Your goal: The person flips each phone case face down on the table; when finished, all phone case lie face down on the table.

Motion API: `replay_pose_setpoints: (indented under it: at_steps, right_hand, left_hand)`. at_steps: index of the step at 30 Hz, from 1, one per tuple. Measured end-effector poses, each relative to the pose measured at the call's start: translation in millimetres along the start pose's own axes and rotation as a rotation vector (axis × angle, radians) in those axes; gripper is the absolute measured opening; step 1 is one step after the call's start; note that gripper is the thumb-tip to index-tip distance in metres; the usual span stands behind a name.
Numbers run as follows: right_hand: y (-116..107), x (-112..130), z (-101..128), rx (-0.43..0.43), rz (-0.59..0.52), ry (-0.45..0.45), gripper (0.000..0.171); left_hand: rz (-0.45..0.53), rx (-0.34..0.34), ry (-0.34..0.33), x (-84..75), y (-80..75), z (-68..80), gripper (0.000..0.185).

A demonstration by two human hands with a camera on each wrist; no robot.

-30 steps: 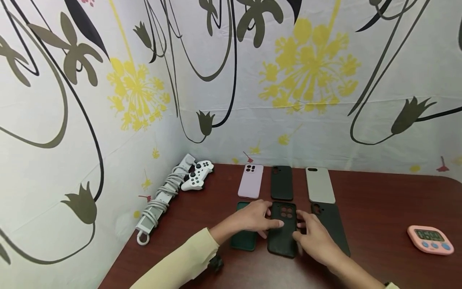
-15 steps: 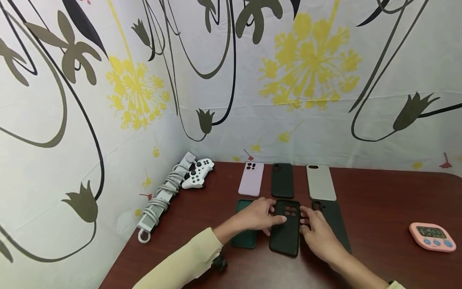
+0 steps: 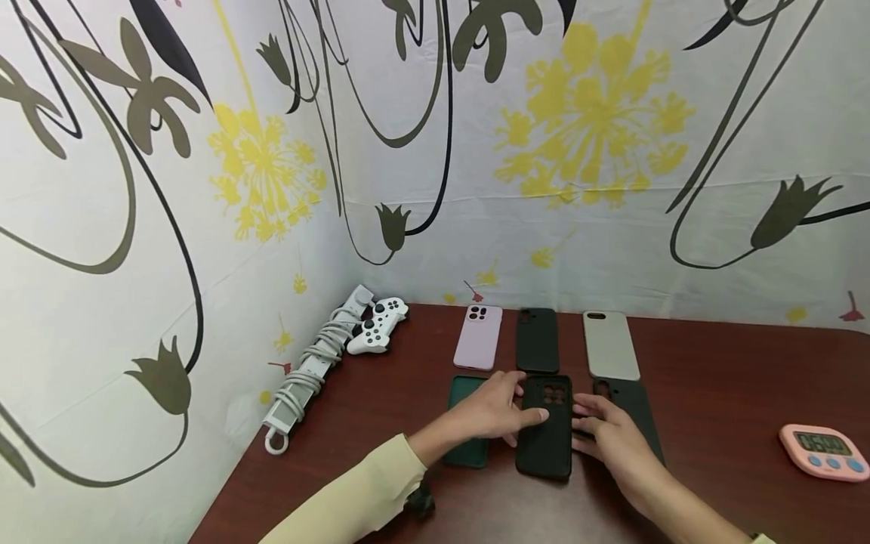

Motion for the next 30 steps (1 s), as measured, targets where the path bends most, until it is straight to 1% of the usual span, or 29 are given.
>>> replay_pose_setpoints:
  at_steps: [3,8,12,19,21,23,26,30]
  right_hand:
    - [-0.8,0.5,1.3,0.001,-0.01,0.011,0.057]
    - [-3.2,1.6,3.6,-0.009,-0.024,0.011,0.057]
    - [-5.3,3.0,4.6,-0.009,-0.023,0.01,0.057]
    - [-11.0,2.4,5.0,-0.013,-0.015,0.012,0.065]
    - [-12.4,0.8,5.3,-0.021,-0.034,0.01,0.065]
    - [-13.0,-0.8,5.5,-0.026,-0.052,-0.006,0.067]
    - [-11.8,-2.8,5.8,-0.039,-0.069,-0.043,0.072]
    - [-7.6,-3.7,7.0,-0.056,-0.081,-0.1,0.076]
  left_hand:
    - [-0.025,-0.006,-0.005,-0.1,1.3,0.3,0.076]
    - [-0.065,-0.022,0.019,-1.9,4.4,-0.2,0.075]
    - [-0.048,-0.027,0.023,-2.8,5.8,-0.7,0.074]
    - [-0.044,0.003,0.026,-5.5,8.7,-2.5,0.079]
    - [-0.016,0.008,0.052,-7.5,10.0,-3.2,0.073]
    - [0.014,0.012,0.06,-9.1,11.3,-3.4,0.068]
    - [0.031,0.01,0.065,-10.9,13.0,-3.1,0.064]
    - [-0.004,0.0,0.038,-12.1,14.0,-3.1,0.075]
Point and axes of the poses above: each hand's wrist, its own z-axis away from the middle knuckle, its own y-axis out of the palm, x = y × z, the point moved 2 cm from there along -z, towards the middle knuckle, and after that the axes turned 12 degrees about -x, right-handed, at the moved point
